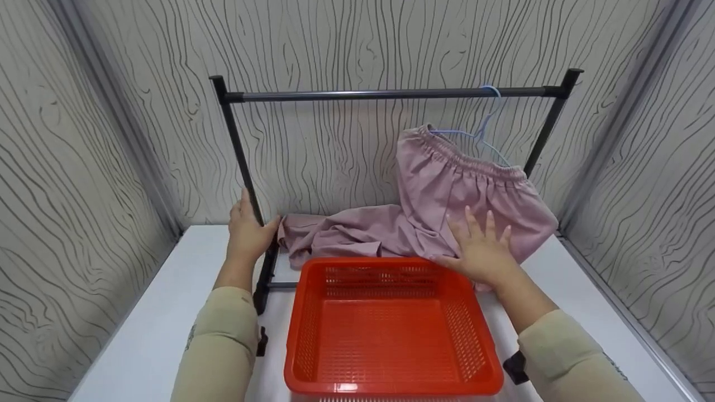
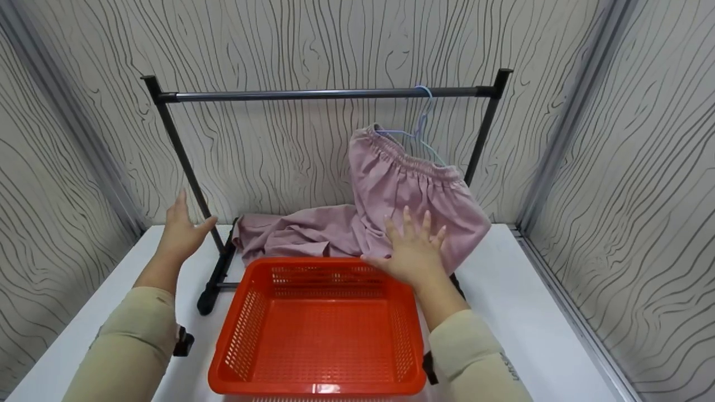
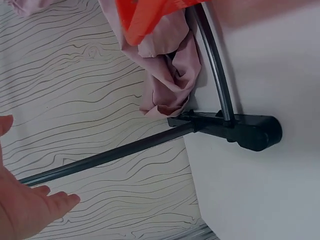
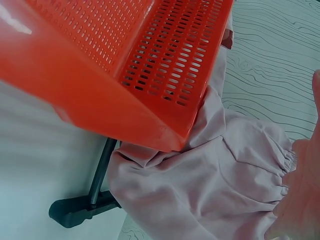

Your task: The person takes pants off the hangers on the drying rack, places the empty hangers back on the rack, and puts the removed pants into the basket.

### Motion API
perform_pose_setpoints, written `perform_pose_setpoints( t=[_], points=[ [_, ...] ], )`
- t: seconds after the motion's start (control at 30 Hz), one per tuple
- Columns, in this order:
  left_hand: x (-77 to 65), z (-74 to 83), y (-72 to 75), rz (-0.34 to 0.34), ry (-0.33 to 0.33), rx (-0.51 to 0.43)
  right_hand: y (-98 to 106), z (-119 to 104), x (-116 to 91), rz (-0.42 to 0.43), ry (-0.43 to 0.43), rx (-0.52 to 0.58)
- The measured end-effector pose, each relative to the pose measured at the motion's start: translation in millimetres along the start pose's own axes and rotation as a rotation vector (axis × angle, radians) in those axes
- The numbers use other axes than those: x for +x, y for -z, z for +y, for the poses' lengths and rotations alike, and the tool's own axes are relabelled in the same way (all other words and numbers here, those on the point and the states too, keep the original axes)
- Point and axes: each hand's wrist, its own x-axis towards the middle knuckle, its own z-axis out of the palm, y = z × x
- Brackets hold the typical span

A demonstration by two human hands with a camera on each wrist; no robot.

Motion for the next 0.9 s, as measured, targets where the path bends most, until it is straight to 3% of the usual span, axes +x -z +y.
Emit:
perform_pose_setpoints(
  t=[0.17,0.43,0.63,0.9],
  points=[
    [10.7,-1.6,0.3,0.055,0.067,-0.182,2,-1,1,0.000,0.005,0.000],
    [19.9,0.2,-0.7,0.012,0.221,-0.410,-3,-5,2,0.010,0.020,0.009],
    [27.2,3.2,0.5,-0.058,0.269,-0.471,-5,-8,2,0.026,0.025,0.014],
    [37.7,0.0,7.9,-0.054,0.308,-0.501,-7,-13,0,0.019,0.037,0.021]
  ],
)
